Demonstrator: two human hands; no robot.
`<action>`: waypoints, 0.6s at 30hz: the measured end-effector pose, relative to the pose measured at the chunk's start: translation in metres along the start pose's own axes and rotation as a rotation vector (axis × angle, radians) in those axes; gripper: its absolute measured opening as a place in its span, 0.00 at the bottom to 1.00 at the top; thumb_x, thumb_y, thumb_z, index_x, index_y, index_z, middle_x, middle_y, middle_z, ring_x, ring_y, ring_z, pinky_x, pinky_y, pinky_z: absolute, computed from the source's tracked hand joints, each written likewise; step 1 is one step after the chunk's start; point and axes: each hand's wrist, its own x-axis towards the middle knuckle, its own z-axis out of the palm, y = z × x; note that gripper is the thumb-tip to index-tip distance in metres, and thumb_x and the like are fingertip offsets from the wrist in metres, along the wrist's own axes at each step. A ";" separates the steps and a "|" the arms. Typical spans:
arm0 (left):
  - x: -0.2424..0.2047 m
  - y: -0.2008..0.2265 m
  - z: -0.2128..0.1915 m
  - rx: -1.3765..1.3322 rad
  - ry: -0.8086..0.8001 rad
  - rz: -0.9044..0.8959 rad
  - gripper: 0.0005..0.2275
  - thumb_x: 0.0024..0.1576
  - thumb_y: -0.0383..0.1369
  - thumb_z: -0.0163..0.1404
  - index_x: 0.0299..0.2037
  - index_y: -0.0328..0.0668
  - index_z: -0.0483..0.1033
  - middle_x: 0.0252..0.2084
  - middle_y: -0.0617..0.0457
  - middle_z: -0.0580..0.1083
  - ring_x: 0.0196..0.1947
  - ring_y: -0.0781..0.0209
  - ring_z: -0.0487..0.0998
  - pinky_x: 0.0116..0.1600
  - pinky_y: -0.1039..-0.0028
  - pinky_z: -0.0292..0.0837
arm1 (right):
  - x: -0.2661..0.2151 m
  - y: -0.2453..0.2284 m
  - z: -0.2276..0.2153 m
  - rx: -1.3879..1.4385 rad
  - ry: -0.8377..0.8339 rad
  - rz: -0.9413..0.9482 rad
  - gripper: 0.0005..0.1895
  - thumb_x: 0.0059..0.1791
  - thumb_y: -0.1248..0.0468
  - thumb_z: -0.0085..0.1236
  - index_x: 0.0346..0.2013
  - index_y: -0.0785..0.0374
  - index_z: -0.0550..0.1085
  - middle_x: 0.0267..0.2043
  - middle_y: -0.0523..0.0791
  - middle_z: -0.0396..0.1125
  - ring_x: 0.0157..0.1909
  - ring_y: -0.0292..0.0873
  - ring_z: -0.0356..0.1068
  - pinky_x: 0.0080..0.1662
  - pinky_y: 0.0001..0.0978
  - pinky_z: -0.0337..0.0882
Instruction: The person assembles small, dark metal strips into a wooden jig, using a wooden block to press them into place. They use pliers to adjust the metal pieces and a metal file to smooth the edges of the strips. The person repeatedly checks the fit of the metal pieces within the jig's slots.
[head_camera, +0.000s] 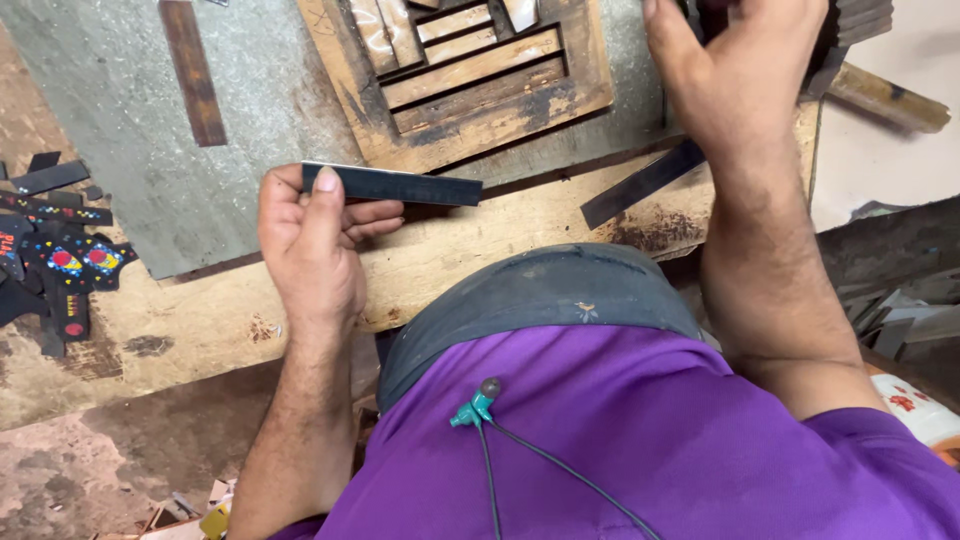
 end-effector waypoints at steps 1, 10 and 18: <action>-0.001 0.002 -0.001 -0.022 -0.003 -0.015 0.05 0.71 0.29 0.44 0.50 0.37 0.61 0.39 0.42 0.77 0.33 0.54 0.83 0.38 0.65 0.84 | 0.001 -0.005 -0.005 0.080 -0.061 0.059 0.10 0.55 0.68 0.61 0.46 0.74 0.75 0.39 0.49 0.72 0.40 0.43 0.74 0.45 0.35 0.74; -0.017 0.002 0.023 -0.342 -0.079 -0.245 0.03 0.66 0.25 0.45 0.44 0.38 0.63 0.40 0.40 0.79 0.43 0.44 0.85 0.49 0.57 0.85 | -0.035 -0.057 0.002 1.021 -0.474 0.762 0.14 0.48 0.69 0.62 0.47 0.67 0.73 0.42 0.46 0.74 0.43 0.35 0.76 0.48 0.26 0.79; -0.017 -0.012 0.036 -0.125 -0.026 -0.211 0.05 0.65 0.22 0.53 0.46 0.28 0.71 0.39 0.41 0.78 0.39 0.49 0.84 0.45 0.61 0.84 | -0.050 -0.042 0.027 1.321 -0.149 0.808 0.08 0.57 0.76 0.60 0.50 0.72 0.71 0.40 0.54 0.74 0.40 0.43 0.78 0.44 0.33 0.81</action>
